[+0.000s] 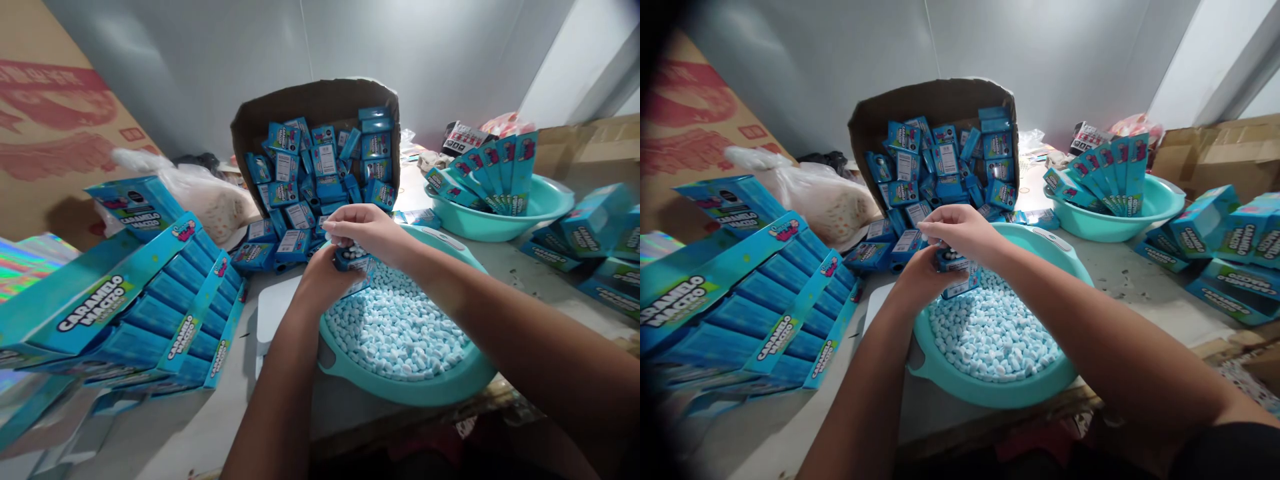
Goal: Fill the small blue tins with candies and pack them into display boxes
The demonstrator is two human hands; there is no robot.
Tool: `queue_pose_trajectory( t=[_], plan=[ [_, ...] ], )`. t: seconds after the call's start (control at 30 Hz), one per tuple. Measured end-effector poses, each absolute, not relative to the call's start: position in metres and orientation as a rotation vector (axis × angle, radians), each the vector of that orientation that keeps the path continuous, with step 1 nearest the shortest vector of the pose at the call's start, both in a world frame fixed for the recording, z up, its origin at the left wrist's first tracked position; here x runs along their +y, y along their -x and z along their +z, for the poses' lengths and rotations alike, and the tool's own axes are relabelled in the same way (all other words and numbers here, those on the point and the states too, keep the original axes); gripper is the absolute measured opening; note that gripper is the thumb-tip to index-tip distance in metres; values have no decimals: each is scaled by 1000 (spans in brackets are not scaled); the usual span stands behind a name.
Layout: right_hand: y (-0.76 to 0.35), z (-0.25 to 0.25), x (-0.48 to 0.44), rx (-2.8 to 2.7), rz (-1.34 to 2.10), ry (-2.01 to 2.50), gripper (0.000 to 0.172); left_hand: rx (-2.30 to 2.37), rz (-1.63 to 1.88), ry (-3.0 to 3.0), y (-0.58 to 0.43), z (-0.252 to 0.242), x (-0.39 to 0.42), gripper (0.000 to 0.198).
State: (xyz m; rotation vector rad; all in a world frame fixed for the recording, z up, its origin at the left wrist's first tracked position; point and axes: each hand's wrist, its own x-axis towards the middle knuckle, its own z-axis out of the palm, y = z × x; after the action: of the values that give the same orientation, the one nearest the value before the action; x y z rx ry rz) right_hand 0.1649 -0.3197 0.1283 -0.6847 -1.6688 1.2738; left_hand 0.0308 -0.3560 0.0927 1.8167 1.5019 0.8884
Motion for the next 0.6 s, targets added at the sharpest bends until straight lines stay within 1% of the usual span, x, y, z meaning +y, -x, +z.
queue_pose_trajectory(
  t=[0.17, 0.4, 0.6],
  plan=[
    [-165, 130, -321, -1697, 1266, 684, 24, 1468, 895, -1803, -31, 95, -358, 26],
    [-165, 133, -323, -1662, 1275, 709, 31, 1504, 877, -1809, -33, 96, -357, 27],
    [-165, 133, -323, -1603, 1317, 655, 29, 1415, 915, -1791, -31, 93, -355, 32]
  ],
)
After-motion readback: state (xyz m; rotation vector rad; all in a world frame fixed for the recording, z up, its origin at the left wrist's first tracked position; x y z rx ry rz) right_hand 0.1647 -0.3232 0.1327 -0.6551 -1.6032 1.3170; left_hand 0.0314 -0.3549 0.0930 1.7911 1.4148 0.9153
